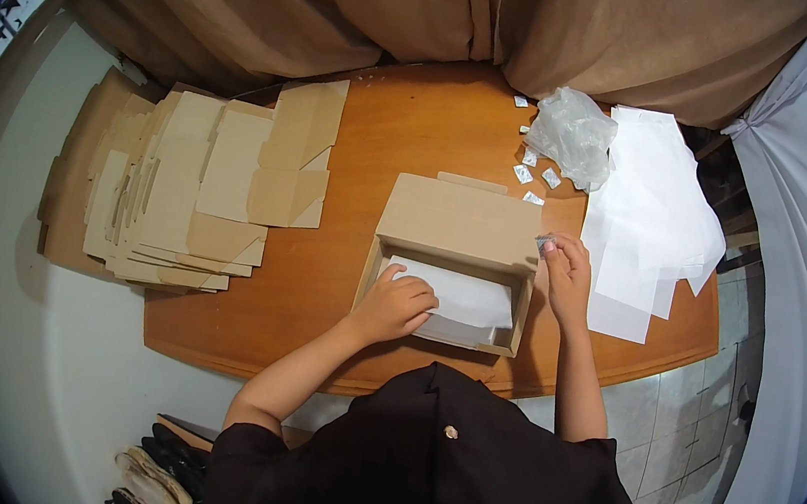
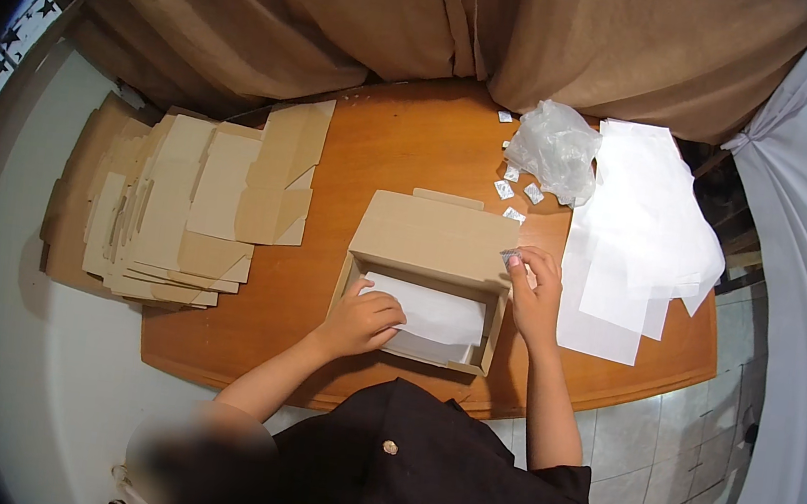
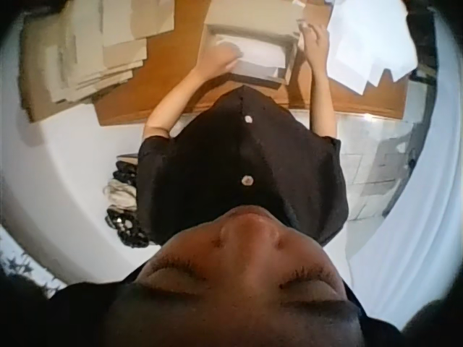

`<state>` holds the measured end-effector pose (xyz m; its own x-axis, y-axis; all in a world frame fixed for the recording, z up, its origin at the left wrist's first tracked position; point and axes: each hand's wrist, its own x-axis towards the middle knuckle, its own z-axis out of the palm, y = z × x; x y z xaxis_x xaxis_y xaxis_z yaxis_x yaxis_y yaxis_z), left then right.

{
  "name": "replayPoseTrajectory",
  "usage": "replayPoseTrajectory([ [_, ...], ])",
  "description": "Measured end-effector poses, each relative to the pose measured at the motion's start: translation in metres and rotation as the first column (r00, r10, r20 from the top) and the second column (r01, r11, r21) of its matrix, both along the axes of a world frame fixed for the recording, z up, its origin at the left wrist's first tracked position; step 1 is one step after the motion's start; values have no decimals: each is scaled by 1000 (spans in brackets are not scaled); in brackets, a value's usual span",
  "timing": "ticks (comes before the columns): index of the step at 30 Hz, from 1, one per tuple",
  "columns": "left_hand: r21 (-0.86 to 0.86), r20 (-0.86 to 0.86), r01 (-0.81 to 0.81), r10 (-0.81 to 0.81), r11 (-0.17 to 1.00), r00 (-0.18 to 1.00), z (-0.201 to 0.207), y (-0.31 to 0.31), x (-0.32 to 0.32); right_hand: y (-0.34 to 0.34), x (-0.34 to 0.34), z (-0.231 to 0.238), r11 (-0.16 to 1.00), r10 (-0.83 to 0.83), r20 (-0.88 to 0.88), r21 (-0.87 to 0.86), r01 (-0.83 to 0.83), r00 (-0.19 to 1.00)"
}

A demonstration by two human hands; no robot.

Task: Fold cardboard shoe boxes, place tissue paper inside, and stack them on a shelf.

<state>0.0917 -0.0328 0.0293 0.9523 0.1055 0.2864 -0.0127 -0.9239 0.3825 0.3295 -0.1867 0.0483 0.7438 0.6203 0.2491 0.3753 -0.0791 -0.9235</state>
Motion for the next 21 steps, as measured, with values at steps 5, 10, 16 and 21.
replayPoseTrajectory([
  [5, -233, -28, 7, -14, 972, 1000, -9, 5, -4, -2, -6, -8, 1000, 5, 19, 24, -5, 1000],
  [10, 10, -63, 71, -70, 997, 996, -5, 18, 4, -8, -40, 32, 953, 276, 282, -208, -222, 919],
  [16, 16, -91, 2, 0, 1000, 996, -4, 23, 16, -5, -55, 20, 781, 574, 416, -539, -317, 706],
  [21, 134, 87, -121, 109, 984, 990, 24, 8, 17, 12, -45, 13, 756, 549, 435, -622, -203, 713],
])
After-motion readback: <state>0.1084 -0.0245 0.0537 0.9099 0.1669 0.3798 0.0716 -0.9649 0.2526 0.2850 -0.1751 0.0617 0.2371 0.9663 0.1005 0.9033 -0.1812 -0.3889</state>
